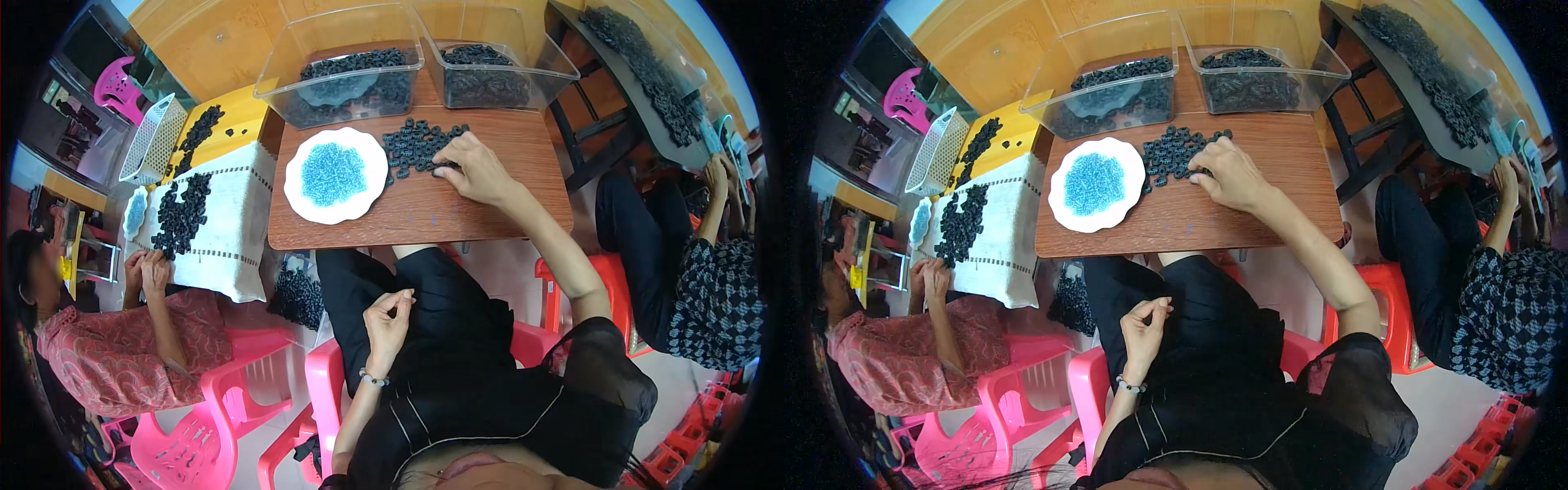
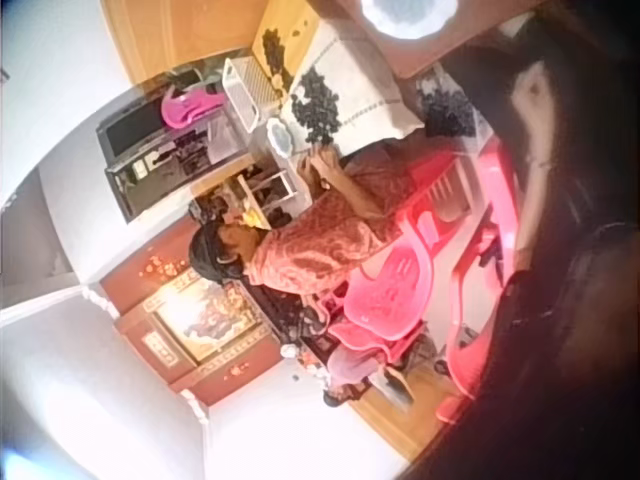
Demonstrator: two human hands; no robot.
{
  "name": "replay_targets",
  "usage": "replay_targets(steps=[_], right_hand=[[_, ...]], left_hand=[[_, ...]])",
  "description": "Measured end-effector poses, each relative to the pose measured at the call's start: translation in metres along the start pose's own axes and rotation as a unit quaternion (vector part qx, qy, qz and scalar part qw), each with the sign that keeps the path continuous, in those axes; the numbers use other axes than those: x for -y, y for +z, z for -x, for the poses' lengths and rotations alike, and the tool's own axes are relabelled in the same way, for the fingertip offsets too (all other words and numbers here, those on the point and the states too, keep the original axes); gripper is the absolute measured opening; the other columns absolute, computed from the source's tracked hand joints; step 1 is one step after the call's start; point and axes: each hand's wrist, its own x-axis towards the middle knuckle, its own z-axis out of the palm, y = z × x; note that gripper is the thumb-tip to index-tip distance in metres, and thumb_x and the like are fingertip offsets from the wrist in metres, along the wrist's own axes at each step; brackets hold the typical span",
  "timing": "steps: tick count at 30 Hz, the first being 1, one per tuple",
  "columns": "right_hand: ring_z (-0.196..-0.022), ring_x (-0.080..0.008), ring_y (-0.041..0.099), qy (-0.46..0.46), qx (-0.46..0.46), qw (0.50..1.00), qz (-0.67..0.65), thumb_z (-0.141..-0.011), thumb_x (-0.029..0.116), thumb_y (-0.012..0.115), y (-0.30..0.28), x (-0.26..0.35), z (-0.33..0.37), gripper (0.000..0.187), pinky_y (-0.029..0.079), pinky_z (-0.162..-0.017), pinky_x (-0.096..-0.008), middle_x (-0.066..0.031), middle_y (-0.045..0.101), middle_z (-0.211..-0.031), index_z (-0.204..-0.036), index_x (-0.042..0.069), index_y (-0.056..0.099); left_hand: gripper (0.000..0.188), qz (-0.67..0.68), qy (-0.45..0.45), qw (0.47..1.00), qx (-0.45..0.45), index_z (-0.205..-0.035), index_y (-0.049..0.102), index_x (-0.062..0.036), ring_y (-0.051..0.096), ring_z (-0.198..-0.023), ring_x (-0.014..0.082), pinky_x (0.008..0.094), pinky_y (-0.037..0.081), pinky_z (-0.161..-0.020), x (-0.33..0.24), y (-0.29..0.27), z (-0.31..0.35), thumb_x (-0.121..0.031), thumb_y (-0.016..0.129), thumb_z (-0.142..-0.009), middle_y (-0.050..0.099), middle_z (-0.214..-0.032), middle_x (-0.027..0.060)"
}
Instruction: Placing small blue beads into black circular components.
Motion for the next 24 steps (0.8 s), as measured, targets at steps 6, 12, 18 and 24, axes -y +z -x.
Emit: replay_targets(steps=[6,12,18,24], right_hand=[[-0.096,-0.032,0.055,0.054,0.044,0.995,0.073,-0.082,0.014,0.074,0.009,0.002,0.012,0.019,0.047,-0.085,-0.0423,-0.0102,0.064,-0.097,-0.098,0.006,0.07],[-0.095,-0.0325,0.054,0.049,0.023,0.997,0.055,-0.086,0.013,0.069,0.017,0.002,0.019,0.012,0.046,-0.086,-0.043,-0.0111,0.063,-0.094,-0.096,0.007,0.071],[-0.079,-0.0228,0.055,0.1,0.006,0.976,-0.194,-0.09,0.014,0.068,0.007,0.043,0.023,0.012,0.046,-0.075,-0.034,-0.0071,0.065,-0.085,-0.097,0.006,0.073],[-0.086,-0.0125,0.059,0.086,0.024,0.941,-0.326,-0.091,0.013,0.069,0.006,0.085,0.036,0.013,0.047,-0.07,-0.0279,-0.0023,0.07,-0.09,-0.1,0.006,0.074]], left_hand=[[0.017,0.007,-0.002,1.0,0.0,-0.097,0.076,0.0024,0.065,-0.07,0.0131,0.0257,0.05,-0.067,0.003,-0.001,0.001,-0.013,0.068,-0.095,0.071,-0.076,0.0097],[0.017,0.032,-0.005,0.999,-0.001,-0.097,0.076,0.0028,0.064,-0.071,0.0117,0.026,0.05,-0.068,0.002,0.0,-0.001,-0.013,0.068,-0.095,0.071,-0.076,0.0088],[0.018,0.059,0.016,0.998,-0.016,-0.1,0.076,0.0021,0.063,-0.072,0.0104,0.0244,0.05,-0.069,-0.027,0.0,-0.014,-0.013,0.068,-0.096,0.071,-0.08,0.0076],[0.023,0.112,0.053,0.992,-0.028,-0.117,0.071,0.0016,0.064,-0.084,0.0094,0.0232,0.051,-0.078,-0.05,0.003,-0.026,-0.009,0.066,-0.097,0.072,-0.096,0.0085]])
